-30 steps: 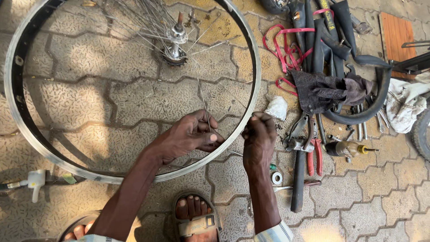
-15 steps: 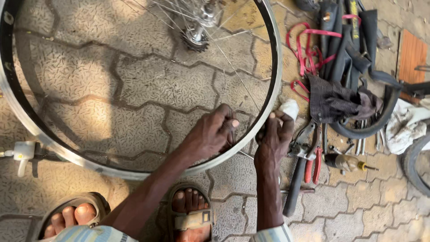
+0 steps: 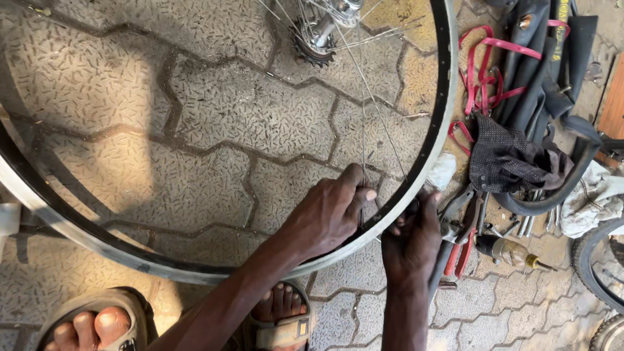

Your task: The person inserts bicycle spokes into the hub and threads them through the rim holes, then secures each spoke with a nipple. The person works around the wheel, repeating the process for multiple spokes.

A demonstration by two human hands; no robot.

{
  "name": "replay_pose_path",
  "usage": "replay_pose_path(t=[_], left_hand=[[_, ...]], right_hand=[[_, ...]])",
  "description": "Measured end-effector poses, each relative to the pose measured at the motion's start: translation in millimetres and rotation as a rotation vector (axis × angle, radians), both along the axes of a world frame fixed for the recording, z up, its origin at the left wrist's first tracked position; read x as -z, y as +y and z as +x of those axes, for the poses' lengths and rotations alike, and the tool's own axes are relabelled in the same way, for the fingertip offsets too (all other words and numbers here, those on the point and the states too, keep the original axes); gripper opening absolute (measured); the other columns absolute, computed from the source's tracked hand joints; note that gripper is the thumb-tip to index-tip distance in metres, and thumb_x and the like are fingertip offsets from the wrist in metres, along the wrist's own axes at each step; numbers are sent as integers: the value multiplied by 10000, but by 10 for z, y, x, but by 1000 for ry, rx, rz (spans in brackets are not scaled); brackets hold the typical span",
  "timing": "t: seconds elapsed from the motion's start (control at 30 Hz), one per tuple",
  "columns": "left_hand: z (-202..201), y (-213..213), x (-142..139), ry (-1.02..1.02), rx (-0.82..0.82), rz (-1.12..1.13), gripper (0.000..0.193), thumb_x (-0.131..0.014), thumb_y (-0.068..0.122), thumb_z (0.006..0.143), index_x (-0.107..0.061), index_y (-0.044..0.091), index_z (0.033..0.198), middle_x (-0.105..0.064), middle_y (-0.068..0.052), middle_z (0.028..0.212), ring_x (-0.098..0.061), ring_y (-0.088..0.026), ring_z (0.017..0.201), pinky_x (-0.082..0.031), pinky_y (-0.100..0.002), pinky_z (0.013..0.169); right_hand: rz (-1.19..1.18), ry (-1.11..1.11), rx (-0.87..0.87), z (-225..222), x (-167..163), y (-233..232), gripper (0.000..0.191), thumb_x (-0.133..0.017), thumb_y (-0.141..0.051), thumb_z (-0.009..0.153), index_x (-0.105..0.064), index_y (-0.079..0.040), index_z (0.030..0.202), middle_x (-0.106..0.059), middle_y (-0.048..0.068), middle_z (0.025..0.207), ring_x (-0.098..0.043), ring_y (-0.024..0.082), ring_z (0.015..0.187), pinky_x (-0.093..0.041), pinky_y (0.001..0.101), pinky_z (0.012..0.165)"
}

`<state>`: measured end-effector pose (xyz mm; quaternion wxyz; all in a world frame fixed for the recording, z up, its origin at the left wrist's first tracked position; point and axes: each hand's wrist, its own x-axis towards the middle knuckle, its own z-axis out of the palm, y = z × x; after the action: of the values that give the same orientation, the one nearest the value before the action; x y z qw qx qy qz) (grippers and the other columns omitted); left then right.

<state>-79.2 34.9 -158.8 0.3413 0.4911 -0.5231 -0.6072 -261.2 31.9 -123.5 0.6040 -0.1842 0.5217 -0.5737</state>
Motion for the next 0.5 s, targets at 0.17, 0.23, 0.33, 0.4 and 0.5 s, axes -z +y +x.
replay_pose_path(t=[0.17,0.23,0.33,0.4,0.5], left_hand=[[-13,8,10,64,-10,12,139,-543,138,1049,-524,3,1082,-713,-185,712,-557,-133,441,-424,-307,328],[-45,6,38,155,-51,-38,191,-573,174,1073,-506,-4,1087,-743,-186,804,-607,-98,506,-488,-258,386],[-117,-25,108,71,-14,-28,184,-546,135,1042,-455,-8,1115,-737,-204,918,-599,-113,475,-497,-248,344],[-174,-33,154,6,0,-35,173,-519,87,1020,-429,-14,1128,-721,-224,992,-582,-130,439,-482,-249,304],[-239,-40,238,0,-30,-91,154,-496,46,1026,-408,-24,1130,-708,-247,1076,-572,-140,425,-475,-239,292]], right_hand=[[216,-105,143,-145,-7,68,259,-462,-61,996,-596,33,1196,-702,125,1115,-699,194,1036,-600,289,941],[192,-120,21,-167,-18,128,376,-436,20,927,-587,73,1266,-685,161,1195,-692,239,1099,-581,328,1007],[229,-51,83,-154,-20,189,308,-463,28,1012,-563,96,1295,-643,196,1255,-696,236,1128,-541,295,1002],[185,-52,51,-119,-34,227,284,-471,27,1035,-558,93,1297,-653,199,1238,-695,236,1118,-568,301,1015],[100,25,-13,-28,-47,258,231,-489,7,1069,-554,72,1281,-666,196,1194,-695,239,1078,-588,342,999]])
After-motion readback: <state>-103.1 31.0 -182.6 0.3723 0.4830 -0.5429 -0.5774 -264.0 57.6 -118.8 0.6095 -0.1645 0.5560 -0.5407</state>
